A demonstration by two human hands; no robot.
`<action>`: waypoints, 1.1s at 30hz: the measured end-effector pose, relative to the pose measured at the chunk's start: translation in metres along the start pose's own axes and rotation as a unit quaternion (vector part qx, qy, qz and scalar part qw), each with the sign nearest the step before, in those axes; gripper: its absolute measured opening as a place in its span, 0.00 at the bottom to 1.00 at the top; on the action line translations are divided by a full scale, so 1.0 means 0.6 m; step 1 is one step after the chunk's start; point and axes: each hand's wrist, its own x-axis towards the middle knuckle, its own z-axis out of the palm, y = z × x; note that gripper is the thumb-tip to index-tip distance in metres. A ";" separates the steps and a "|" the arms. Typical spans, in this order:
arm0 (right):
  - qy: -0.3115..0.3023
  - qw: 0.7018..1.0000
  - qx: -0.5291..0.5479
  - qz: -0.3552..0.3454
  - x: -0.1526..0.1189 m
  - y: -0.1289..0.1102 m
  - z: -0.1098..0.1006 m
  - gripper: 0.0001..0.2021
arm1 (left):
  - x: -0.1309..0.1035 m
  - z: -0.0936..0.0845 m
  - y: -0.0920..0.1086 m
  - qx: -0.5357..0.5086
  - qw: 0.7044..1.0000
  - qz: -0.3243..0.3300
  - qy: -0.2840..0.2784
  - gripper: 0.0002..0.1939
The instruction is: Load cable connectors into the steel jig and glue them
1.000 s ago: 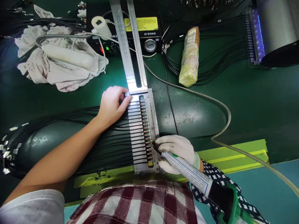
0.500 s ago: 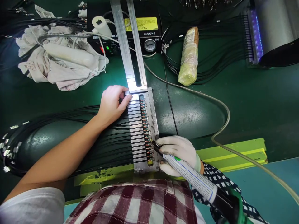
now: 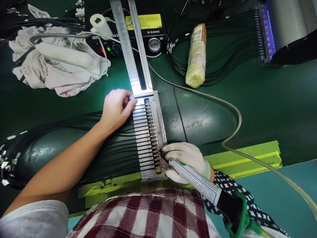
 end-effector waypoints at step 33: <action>0.008 1.000 0.003 0.000 -0.010 0.001 -0.002 0.10 | 0.000 0.000 -0.001 -0.002 1.000 0.001 0.001 0.11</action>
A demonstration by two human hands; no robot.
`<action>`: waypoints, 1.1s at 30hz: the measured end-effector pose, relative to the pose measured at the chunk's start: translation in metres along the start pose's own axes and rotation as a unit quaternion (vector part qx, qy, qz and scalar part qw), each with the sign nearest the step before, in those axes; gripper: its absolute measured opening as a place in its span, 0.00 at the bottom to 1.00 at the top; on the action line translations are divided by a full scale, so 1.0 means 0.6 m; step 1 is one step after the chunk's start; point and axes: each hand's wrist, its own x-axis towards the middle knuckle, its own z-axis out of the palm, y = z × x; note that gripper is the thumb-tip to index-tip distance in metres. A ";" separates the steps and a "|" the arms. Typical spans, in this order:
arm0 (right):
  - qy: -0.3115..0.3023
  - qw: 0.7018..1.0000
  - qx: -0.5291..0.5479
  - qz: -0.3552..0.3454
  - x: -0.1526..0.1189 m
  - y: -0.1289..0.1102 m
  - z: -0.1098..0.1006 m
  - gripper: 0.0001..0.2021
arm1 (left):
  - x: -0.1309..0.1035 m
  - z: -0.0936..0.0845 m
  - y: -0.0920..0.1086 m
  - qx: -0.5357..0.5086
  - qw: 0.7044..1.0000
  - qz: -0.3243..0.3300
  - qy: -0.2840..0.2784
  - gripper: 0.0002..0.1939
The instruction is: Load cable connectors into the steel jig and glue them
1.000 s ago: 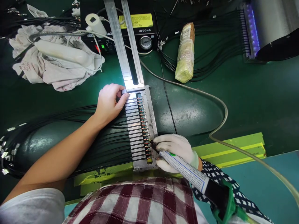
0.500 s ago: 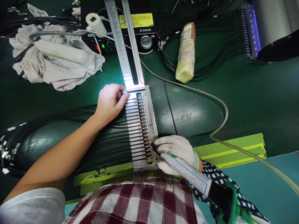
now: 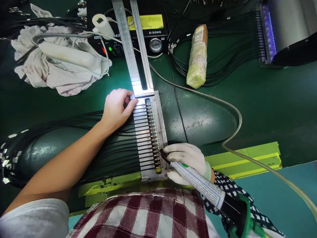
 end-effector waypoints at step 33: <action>-0.007 1.000 0.007 0.007 -0.009 -0.015 0.001 0.08 | -0.001 -0.001 0.002 -0.001 1.000 -0.003 -0.003 0.11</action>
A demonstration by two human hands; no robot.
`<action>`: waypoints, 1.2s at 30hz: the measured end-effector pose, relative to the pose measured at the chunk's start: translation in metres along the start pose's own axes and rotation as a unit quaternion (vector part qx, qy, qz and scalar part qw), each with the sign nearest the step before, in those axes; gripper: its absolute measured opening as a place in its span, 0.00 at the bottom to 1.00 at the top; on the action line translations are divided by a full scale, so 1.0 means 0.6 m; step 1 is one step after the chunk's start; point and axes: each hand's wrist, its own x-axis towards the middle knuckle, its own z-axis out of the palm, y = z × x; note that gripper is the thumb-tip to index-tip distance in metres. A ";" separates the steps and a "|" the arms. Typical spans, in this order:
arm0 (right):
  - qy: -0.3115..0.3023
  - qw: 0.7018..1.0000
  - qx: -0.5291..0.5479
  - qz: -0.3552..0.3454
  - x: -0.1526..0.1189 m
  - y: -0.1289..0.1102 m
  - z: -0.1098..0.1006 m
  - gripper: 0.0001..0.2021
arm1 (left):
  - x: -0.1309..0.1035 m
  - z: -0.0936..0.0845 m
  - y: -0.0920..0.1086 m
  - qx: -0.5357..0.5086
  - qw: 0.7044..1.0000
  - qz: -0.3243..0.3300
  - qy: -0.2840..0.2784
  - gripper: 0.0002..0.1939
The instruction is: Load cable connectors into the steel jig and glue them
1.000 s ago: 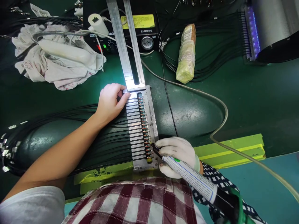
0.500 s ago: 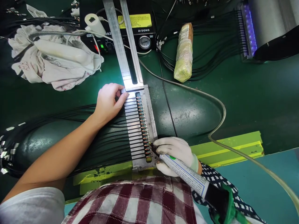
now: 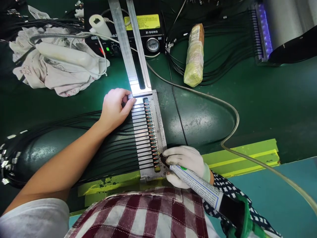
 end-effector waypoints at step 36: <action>-0.005 1.000 -0.015 0.005 -0.011 -0.008 0.001 0.09 | 0.000 0.004 -0.003 -0.001 1.000 -0.001 0.004 0.10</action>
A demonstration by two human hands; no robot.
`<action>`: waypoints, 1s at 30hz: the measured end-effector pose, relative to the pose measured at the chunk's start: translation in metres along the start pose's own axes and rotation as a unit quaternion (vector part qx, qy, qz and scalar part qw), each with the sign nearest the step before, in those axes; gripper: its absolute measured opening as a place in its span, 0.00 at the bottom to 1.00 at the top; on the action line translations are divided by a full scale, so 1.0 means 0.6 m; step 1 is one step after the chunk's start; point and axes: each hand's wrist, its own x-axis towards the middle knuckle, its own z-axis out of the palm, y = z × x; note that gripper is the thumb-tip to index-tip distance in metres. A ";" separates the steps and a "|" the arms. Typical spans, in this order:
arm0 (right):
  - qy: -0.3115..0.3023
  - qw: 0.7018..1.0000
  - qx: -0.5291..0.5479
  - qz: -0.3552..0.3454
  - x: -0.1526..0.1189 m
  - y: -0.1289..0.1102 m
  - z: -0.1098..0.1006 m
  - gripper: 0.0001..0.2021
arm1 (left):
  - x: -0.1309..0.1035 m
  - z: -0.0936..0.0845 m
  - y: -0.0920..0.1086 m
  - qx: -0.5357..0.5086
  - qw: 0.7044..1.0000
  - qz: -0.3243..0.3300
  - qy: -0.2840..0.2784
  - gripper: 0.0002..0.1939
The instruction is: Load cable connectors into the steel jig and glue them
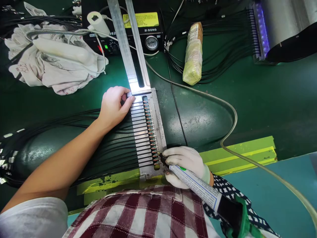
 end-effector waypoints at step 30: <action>-0.007 1.000 0.016 0.002 -0.009 0.002 0.000 0.09 | 0.001 0.001 -0.001 0.000 1.000 -0.005 -0.005 0.11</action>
